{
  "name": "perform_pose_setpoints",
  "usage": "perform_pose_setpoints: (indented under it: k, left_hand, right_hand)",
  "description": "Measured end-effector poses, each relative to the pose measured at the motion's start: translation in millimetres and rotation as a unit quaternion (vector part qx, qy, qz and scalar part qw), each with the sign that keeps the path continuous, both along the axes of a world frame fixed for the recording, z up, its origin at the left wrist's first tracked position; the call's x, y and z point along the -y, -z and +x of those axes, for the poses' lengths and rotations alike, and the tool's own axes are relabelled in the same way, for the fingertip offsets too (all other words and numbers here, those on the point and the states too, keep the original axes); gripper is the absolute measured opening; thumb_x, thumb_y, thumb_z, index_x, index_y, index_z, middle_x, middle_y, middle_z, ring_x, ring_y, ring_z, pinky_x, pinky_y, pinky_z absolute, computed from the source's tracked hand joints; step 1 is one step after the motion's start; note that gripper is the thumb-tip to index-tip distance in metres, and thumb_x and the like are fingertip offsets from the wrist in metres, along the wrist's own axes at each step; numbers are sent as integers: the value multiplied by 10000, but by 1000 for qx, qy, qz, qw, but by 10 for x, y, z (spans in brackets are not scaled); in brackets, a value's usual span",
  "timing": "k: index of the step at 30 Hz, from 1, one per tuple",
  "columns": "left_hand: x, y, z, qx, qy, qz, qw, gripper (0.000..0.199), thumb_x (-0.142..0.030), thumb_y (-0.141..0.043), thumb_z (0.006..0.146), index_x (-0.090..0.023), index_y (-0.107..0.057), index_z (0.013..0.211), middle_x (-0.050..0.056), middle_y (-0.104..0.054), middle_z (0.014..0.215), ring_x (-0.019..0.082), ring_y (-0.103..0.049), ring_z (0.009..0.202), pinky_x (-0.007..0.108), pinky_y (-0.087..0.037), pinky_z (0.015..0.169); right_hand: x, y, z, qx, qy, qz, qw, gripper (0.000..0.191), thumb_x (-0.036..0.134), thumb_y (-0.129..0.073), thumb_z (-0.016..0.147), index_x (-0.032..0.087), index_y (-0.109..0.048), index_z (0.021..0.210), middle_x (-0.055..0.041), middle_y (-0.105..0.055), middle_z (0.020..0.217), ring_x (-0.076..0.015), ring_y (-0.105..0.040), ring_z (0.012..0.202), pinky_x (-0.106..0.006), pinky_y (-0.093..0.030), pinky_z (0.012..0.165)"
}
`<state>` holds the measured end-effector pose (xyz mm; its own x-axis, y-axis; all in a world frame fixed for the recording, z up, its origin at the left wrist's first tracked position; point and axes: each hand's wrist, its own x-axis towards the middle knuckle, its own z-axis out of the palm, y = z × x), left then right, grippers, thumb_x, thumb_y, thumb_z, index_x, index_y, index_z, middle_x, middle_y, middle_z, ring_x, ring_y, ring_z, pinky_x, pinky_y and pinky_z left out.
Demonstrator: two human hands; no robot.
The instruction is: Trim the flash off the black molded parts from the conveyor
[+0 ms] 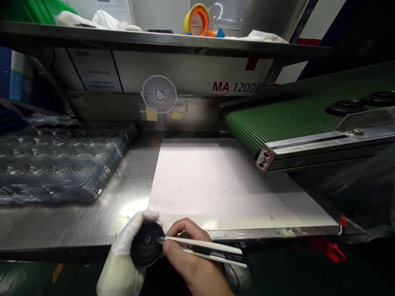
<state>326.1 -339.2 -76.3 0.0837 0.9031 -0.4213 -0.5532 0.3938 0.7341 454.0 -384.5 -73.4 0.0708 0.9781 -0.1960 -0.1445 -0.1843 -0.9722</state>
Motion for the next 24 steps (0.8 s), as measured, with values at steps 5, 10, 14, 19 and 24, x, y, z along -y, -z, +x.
perform_pose_setpoints:
  k: [5, 10, 14, 19, 24]
  left_hand:
    - [0, 93, -58, -129, 4, 56, 990, 155, -320, -597, 809, -199, -685, 848, 41, -650, 854, 201, -602, 805, 225, -471, 622]
    - [-5, 53, -60, -163, 51, 79, 982, 223, -361, -498, 858, -205, -656, 836, 29, -610, 799, 175, -569, 720, 228, -454, 577]
    - [10, 5, -28, -168, 49, 92, 980, 297, -409, -423, 890, -207, -637, 844, 19, -593, 796, 149, -533, 657, 228, -432, 538]
    - [30, 6, -16, -181, 46, 105, 977, 303, -416, -417, 894, -204, -631, 859, 22, -602, 832, 135, -525, 630, 227, -414, 517]
    - [21, 48, -20, -195, 34, 102, 975, 273, -404, -445, 883, -205, -627, 844, 21, -597, 822, 156, -551, 724, 224, -434, 566]
  right_hand:
    - [35, -38, -50, 15, 33, -28, 999, 263, 433, -655, 813, 178, -601, 842, -16, -609, 693, -164, -530, 668, -257, -399, 609]
    - [30, 0, -87, -15, 50, -21, 998, 263, 414, -684, 801, 155, -638, 808, -33, -636, 673, -161, -558, 652, -258, -434, 620]
    - [35, 41, -100, -12, 68, -25, 997, 274, 423, -702, 788, 153, -667, 812, -42, -639, 671, -171, -562, 648, -271, -446, 611]
    - [36, 52, -119, -21, 82, -25, 996, 264, 415, -712, 782, 156, -668, 805, -44, -652, 678, -177, -584, 651, -277, -476, 623]
    - [42, 57, -125, -31, 91, -30, 995, 269, 417, -719, 773, 156, -659, 800, -48, -664, 681, -180, -599, 652, -277, -489, 626]
